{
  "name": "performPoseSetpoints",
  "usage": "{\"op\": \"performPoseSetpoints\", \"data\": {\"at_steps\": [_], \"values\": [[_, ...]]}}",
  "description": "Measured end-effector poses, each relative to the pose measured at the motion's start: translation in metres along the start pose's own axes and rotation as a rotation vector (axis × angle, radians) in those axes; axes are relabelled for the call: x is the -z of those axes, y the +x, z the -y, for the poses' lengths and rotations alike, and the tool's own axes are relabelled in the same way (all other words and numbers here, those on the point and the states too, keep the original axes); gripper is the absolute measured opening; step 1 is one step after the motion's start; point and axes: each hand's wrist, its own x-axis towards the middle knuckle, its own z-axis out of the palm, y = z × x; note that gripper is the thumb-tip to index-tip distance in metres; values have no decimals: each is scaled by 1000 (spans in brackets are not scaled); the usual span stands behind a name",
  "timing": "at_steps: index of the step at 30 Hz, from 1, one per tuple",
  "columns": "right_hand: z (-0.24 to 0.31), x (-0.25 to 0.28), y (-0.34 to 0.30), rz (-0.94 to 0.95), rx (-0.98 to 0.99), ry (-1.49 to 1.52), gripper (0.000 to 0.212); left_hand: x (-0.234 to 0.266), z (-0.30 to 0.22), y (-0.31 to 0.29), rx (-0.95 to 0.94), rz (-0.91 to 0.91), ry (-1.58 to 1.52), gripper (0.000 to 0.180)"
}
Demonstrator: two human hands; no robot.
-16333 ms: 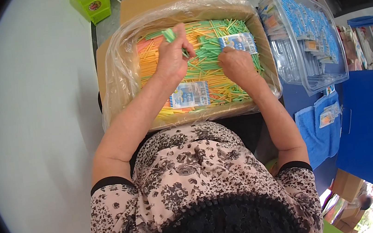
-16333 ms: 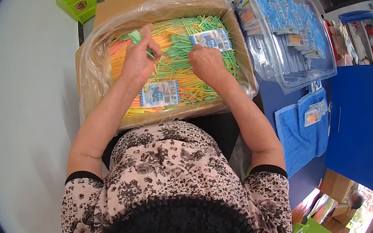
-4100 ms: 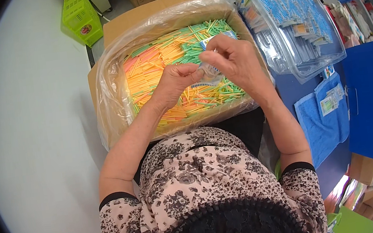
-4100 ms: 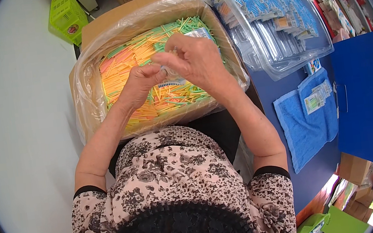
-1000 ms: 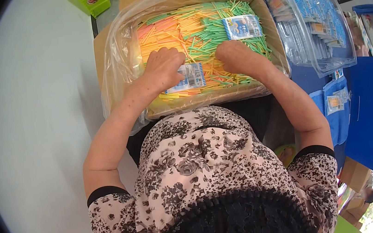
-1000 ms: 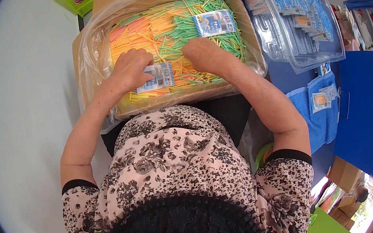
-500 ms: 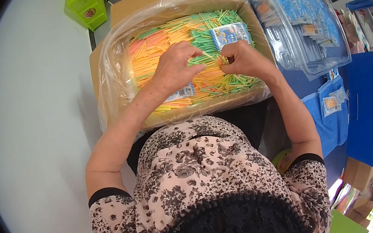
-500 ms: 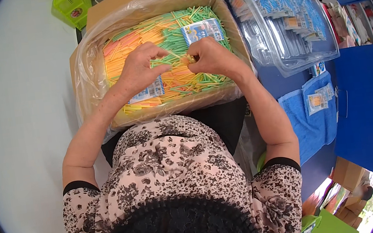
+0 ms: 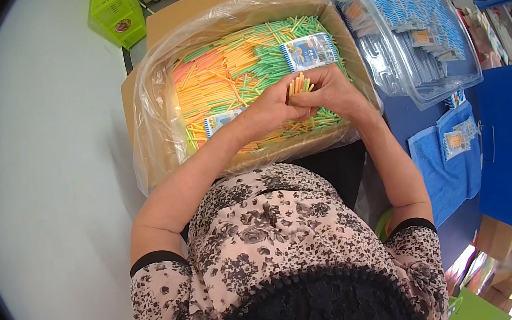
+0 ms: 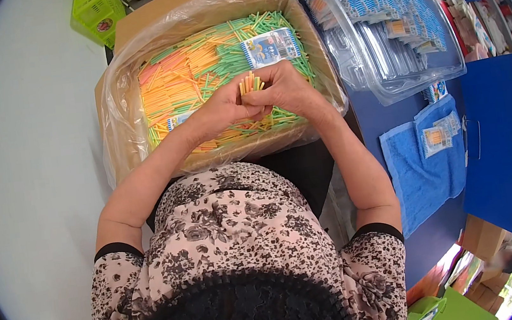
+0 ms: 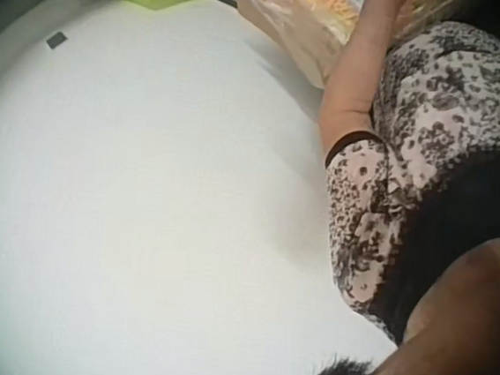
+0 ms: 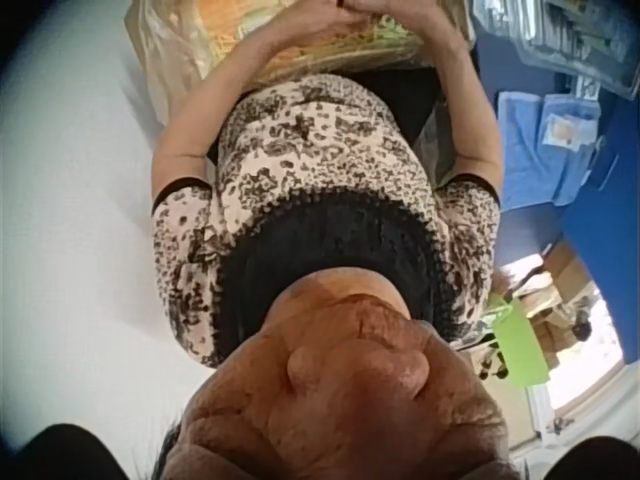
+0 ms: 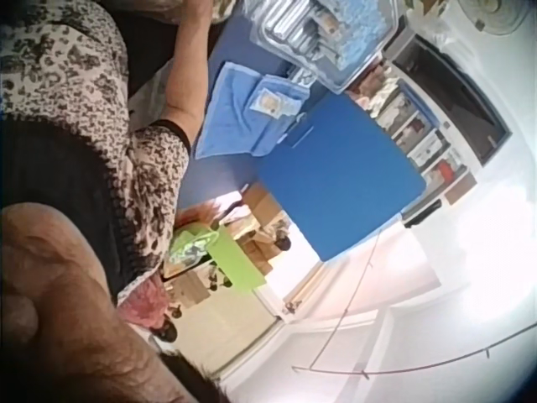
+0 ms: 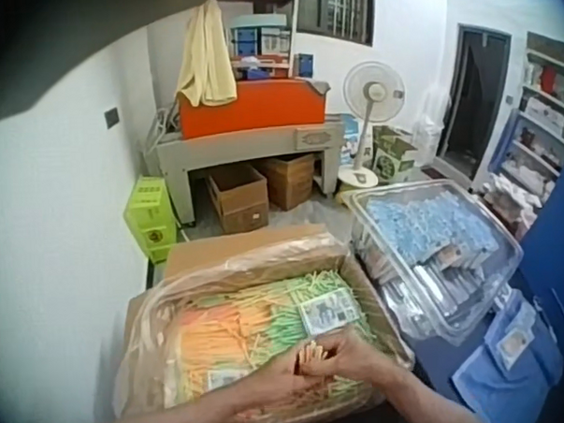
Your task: Putting colored sticks into small plastic bags and organizing them in a tray.
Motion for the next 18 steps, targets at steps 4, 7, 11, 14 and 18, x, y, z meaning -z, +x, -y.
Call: {"op": "performPoseSetpoints", "data": {"at_steps": [4, 7, 11, 14, 18], "values": [[-4, 2, 0, -70, 56, -297, 32, 10, 4, -1, 281, 35, -23, 40], [-1, 1, -5, -125, 156, -461, 48, 18, 18, 1, 379, 46, -131, 25], [6, -5, -8, -160, 358, -562, 78, 15, 4, -1, 456, -17, -310, 21], [0, -14, -4, -87, 577, -713, 95, 18, -1, -1, 401, -72, -474, 20], [2, -26, 5, -86, 644, -835, 102, 22, 5, 1, 332, -106, -678, 21]]}}
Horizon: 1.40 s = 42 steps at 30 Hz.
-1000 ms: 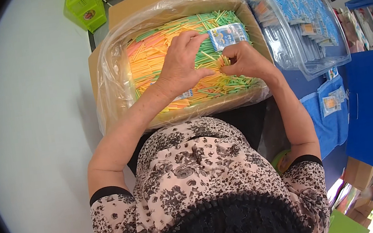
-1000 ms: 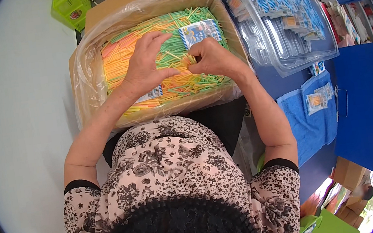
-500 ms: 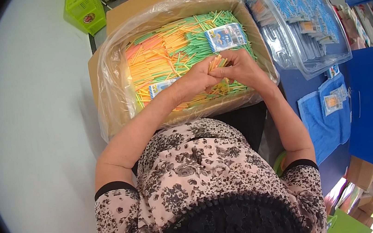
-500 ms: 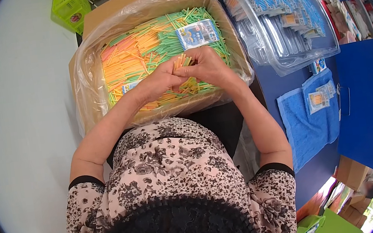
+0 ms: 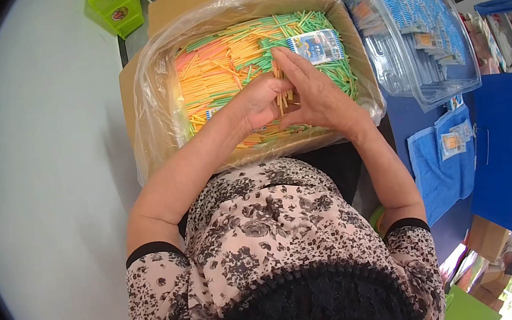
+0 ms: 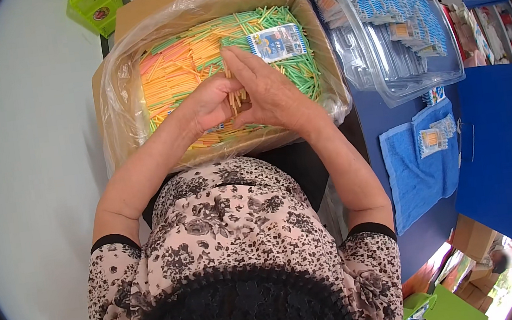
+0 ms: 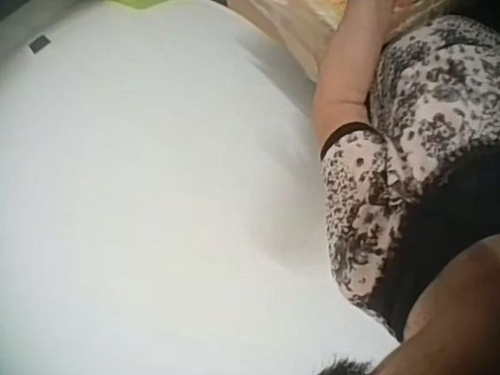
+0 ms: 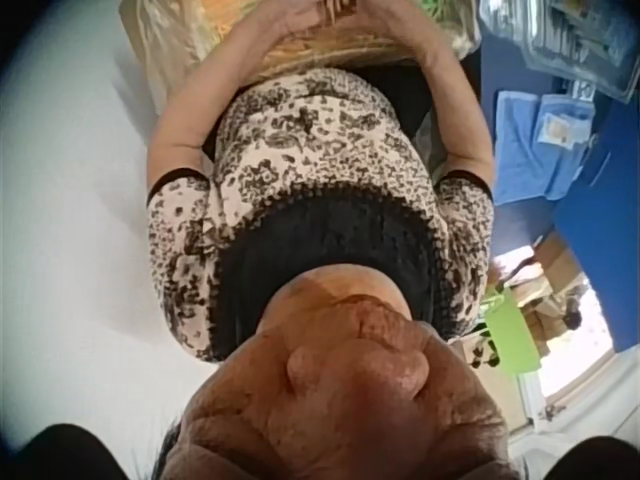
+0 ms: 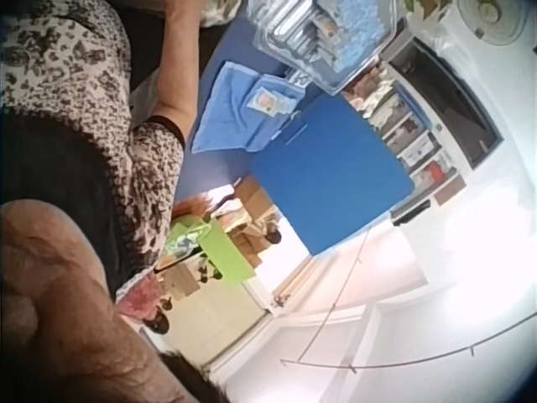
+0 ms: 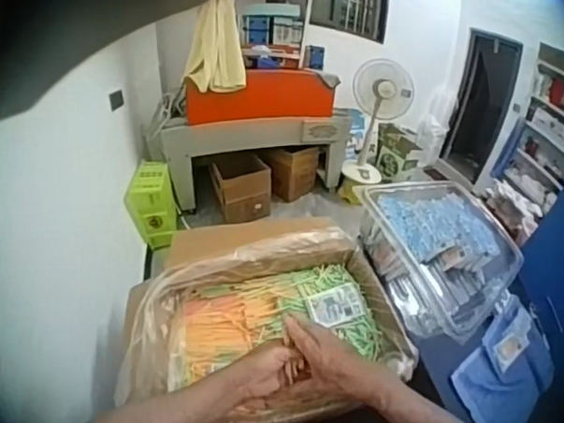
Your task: Putting colored sticks into small plastic bags and organizing them in a tray.
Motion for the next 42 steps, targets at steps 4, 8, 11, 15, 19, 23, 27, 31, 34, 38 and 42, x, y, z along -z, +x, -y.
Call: {"op": "performPoseSetpoints", "data": {"at_steps": [4, 8, 11, 15, 19, 23, 27, 31, 34, 38, 42], "values": [[2, 4, 5, 50, -41, 75, 94, 0, 4, 0, -72, 9, 10, 21], [1, 6, 4, 69, -53, 58, 84, -5, 4, 0, -114, 5, 71, 20], [8, 10, 2, 18, -54, 90, 75, -9, 0, -5, -92, 2, 92, 19], [-2, 24, 1, -169, -14, 0, 63, -20, -9, -14, -36, -34, 252, 20], [11, 14, 2, -50, -393, 6, 42, -30, -7, -18, -122, -62, 566, 29], [6, -18, 8, -268, -205, 12, 30, -25, -3, -16, -277, -25, 671, 35], [1, -9, 12, -346, -438, 358, 27, -7, -19, -15, -359, -33, 905, 38], [-12, 14, -4, -167, -394, 190, 19, -2, -48, -40, -402, -37, 1344, 39], [-4, -6, -24, 35, -288, 41, 22, 8, -54, -57, -32, -232, 1702, 40], [4, -3, -21, 99, -317, 75, 21, 38, -26, -70, -439, -274, 2261, 36], [2, -4, -19, 77, -410, 228, 24, 43, -19, -73, -483, -310, 2178, 33]]}}
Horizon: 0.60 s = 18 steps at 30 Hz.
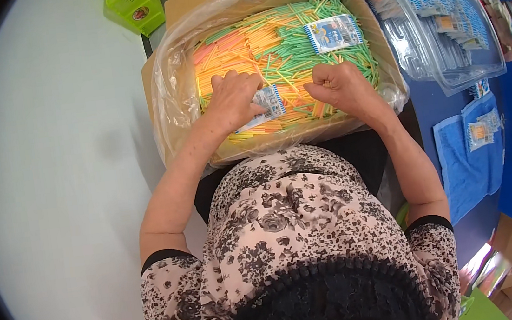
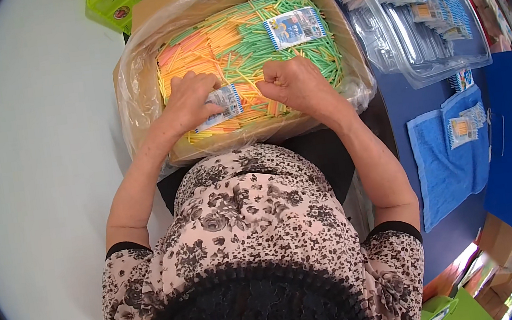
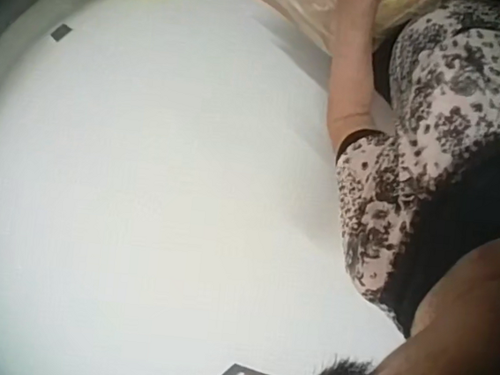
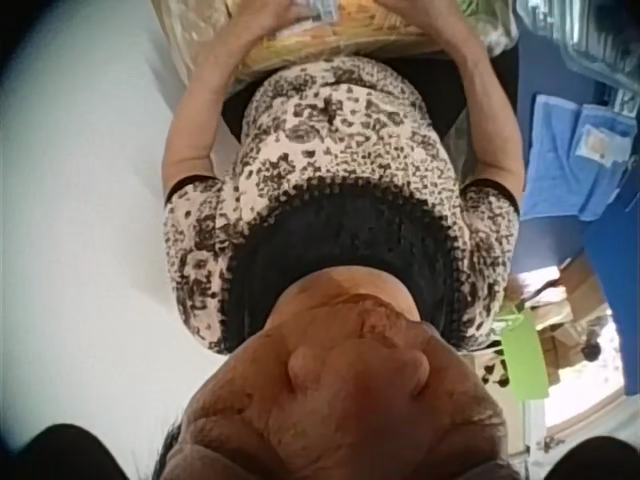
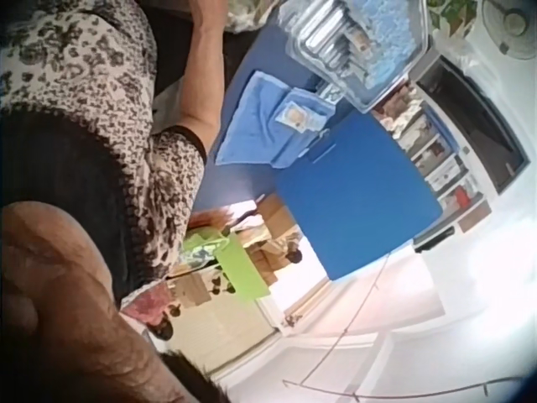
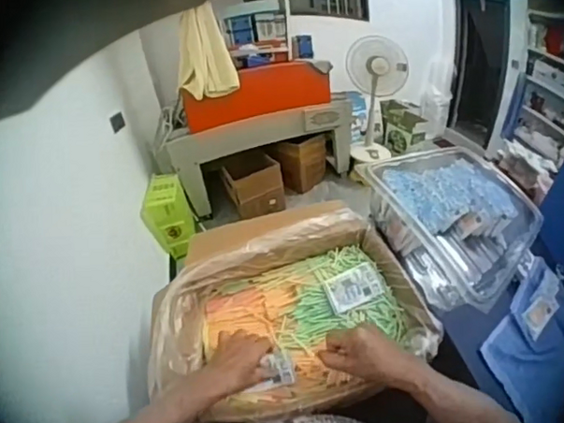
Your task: Putting colored sticks into small plastic bags and organizing them in a tray.
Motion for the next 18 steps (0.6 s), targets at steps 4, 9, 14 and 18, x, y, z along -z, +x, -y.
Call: {"op": "performPoseSetpoints", "data": {"at_steps": [4, 9, 14, 18], "values": [[-17, -4, 8, -78, -1, 184, 27, 5, 2, 6, 128, 88, -334, 26], [-18, 6, 17, -92, -122, 491, 30, 30, -22, 13, 236, 306, -1467, 22], [-6, 3, 20, -157, -51, 528, 23, 17, -31, 30, -35, 603, -1298, 21], [-2, 1, 18, -108, -43, 533, 23, 12, -29, 33, -34, 640, -1294, 22]]}}
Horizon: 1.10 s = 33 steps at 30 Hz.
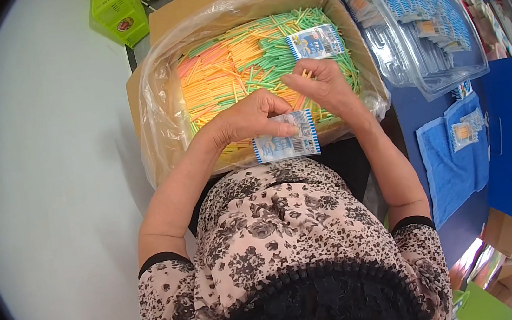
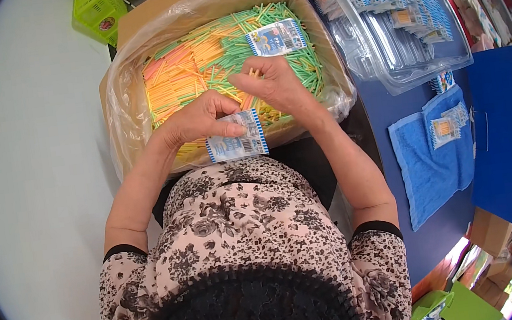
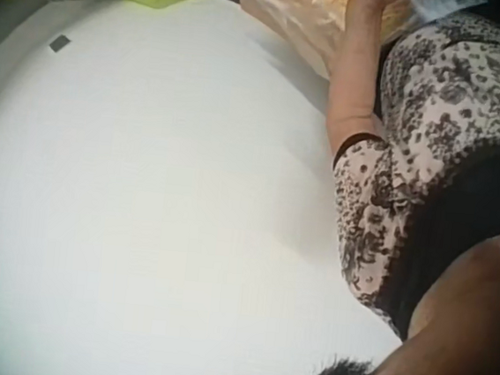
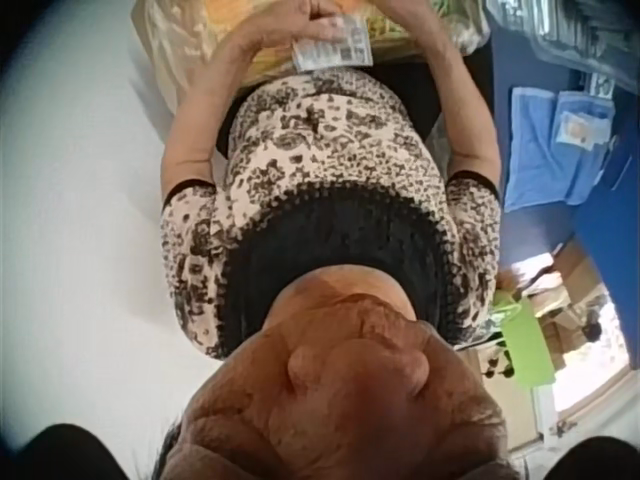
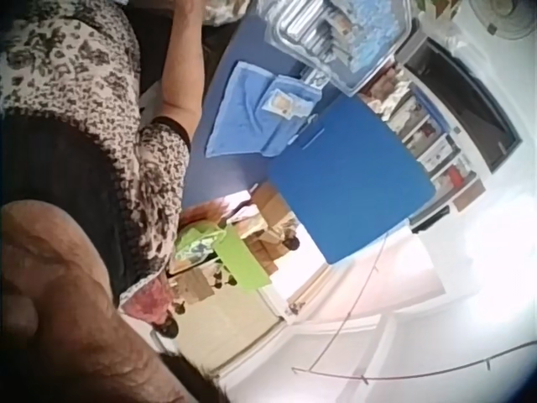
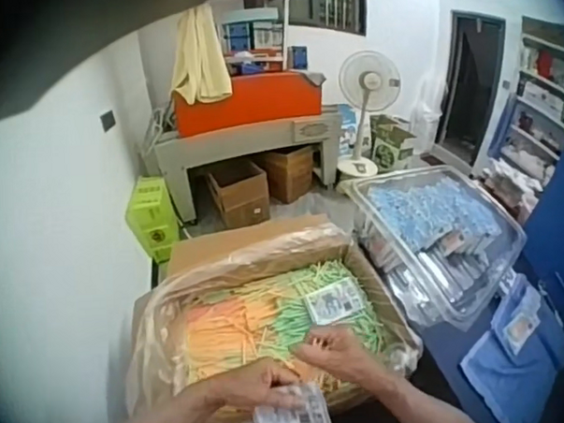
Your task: Putting colored sticks into small plastic bags and organizing them in a tray.
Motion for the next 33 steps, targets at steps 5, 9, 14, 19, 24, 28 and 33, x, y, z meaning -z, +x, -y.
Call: {"op": "performPoseSetpoints", "data": {"at_steps": [5, 9, 14, 19, 24, 28, 33], "values": [[0, 6, -10, -84, 49, -211, 25, -6, 0, -2, -71, -161, -190, 24], [-5, 19, -23, -83, 109, -487, 30, -4, 5, 1, -130, -420, -413, 25], [7, 28, -25, 93, -19, -384, 33, -3, 14, 7, -189, -543, -342, 25], [18, 26, -16, 311, -120, -296, 24, 1, 20, 6, -191, -608, -166, 24], [14, 17, -15, 319, -57, -269, 22, 1, 17, 5, -174, -638, -92, 23], [14, 11, -14, 132, 4, -213, 33, -7, 7, 8, -201, -616, -246, 22], [4, 14, -10, 37, 13, -78, 28, -4, 16, 12, -226, -610, -239, 20]]}}
